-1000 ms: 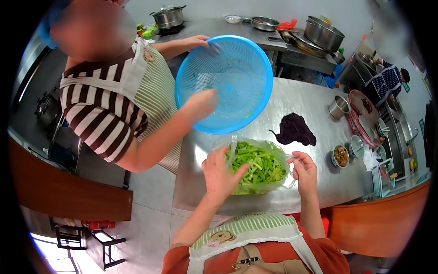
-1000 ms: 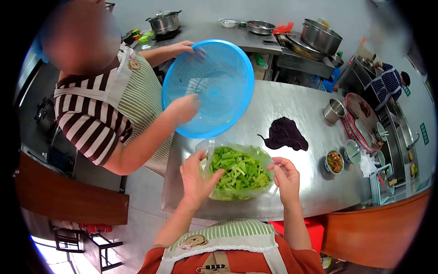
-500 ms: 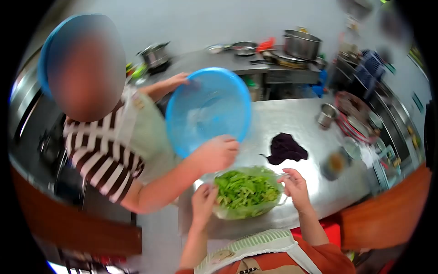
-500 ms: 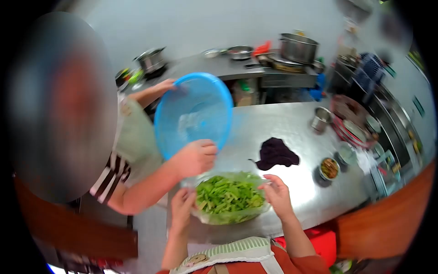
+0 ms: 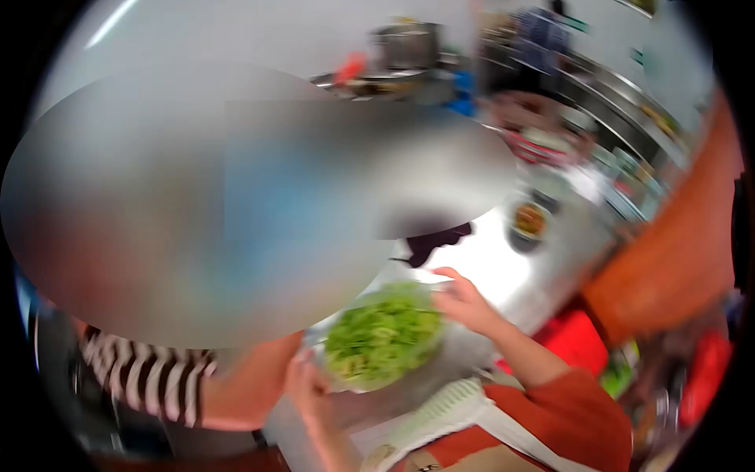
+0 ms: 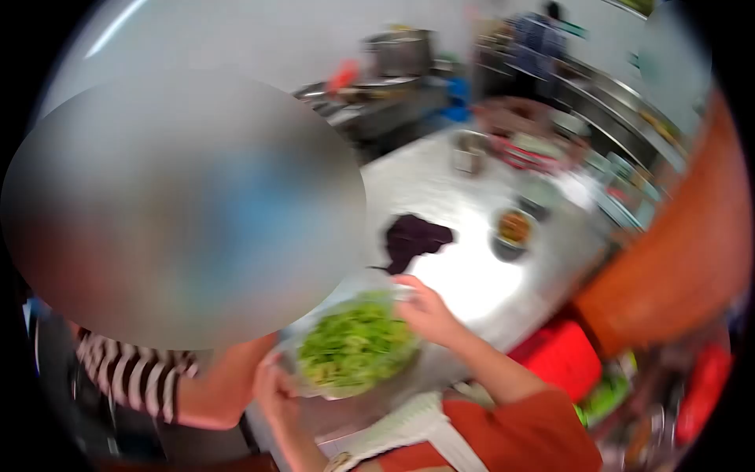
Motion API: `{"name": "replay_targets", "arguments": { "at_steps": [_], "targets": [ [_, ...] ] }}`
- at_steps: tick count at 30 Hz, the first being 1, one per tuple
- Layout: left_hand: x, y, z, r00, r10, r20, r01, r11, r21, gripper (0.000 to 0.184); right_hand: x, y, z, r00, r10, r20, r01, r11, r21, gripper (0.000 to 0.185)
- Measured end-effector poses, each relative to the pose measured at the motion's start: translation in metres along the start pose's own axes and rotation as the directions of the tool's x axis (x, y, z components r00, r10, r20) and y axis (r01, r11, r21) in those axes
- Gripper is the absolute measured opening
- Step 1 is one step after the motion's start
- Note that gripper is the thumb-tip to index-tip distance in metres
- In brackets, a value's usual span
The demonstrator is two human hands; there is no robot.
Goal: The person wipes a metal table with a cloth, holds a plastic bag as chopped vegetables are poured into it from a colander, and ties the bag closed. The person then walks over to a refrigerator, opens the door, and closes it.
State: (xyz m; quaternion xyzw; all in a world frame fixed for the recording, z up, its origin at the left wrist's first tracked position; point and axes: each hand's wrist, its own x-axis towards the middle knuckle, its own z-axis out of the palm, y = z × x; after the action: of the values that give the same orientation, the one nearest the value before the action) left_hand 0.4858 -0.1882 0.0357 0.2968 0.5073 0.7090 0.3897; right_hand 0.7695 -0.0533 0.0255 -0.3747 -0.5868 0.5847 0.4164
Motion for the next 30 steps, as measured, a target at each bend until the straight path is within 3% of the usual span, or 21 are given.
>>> {"name": "replay_targets", "arguments": {
  "at_steps": [1,2,3,5,6,8,11,16,21,23,24,26,30],
  "targets": [
    [-0.007,0.002,0.009,0.997,0.038,-0.066,-0.034,0.997,0.066,0.024,0.002,-0.009,-0.002,0.999,0.028,0.033,-0.033,0.984,0.176,0.046],
    [-0.006,-0.002,0.017,0.999,0.006,-0.042,-0.004,0.999,0.05,0.022,-0.002,-0.014,-0.012,1.0,-0.009,-0.018,0.011,0.996,0.093,0.05],
    [-0.003,-0.008,0.002,0.999,-0.001,-0.036,0.002,1.0,0.006,0.021,0.001,0.0,-0.013,0.997,0.069,-0.03,-0.07,0.997,-0.034,0.053],
    [0.014,-0.022,0.013,0.999,-0.045,-0.011,0.044,0.995,-0.086,0.02,0.009,0.021,-0.034,0.989,-0.011,-0.147,-0.014,0.986,-0.165,0.052],
    [0.025,-0.023,-0.002,0.998,0.02,-0.052,-0.026,0.994,-0.108,0.02,0.014,0.027,-0.025,0.989,-0.02,-0.145,-0.001,0.989,-0.149,0.048],
    [0.042,-0.026,-0.005,0.997,-0.073,0.032,0.076,0.993,-0.086,0.024,0.028,0.029,-0.018,0.987,0.054,-0.153,-0.064,0.996,-0.063,0.052],
    [0.006,-0.014,-0.004,0.996,-0.036,0.087,0.039,0.999,-0.028,0.027,0.012,0.035,-0.024,0.995,0.025,-0.1,-0.029,0.999,-0.033,0.057],
    [0.002,0.007,-0.009,0.984,-0.146,0.099,0.149,0.989,-0.019,0.033,0.013,0.036,-0.016,0.994,0.052,-0.098,-0.066,0.986,-0.152,0.057],
    [-0.008,0.02,-0.017,0.986,-0.124,0.113,0.131,0.99,-0.051,0.034,0.0,0.022,-0.009,0.991,0.053,-0.119,-0.076,0.979,-0.191,0.051],
    [-0.011,0.028,-0.025,0.984,-0.124,0.128,0.13,0.991,-0.038,0.033,-0.006,0.022,-0.011,1.0,0.016,-0.021,-0.023,0.891,-0.453,0.067],
    [-0.012,0.03,-0.03,0.985,-0.126,0.117,0.128,0.992,-0.004,0.033,-0.008,0.025,-0.005,1.0,0.019,-0.021,-0.026,0.891,-0.452,0.067],
    [-0.011,0.031,-0.036,0.99,-0.118,0.071,0.116,0.993,0.036,0.032,-0.006,0.027,0.01,0.997,0.018,-0.076,-0.038,0.964,-0.265,0.044],
    [-0.005,0.032,-0.046,0.987,-0.137,0.081,0.134,0.99,0.045,0.03,-0.018,0.0,0.033,0.998,-0.022,-0.061,0.01,0.982,-0.187,0.043]
  ]
}}
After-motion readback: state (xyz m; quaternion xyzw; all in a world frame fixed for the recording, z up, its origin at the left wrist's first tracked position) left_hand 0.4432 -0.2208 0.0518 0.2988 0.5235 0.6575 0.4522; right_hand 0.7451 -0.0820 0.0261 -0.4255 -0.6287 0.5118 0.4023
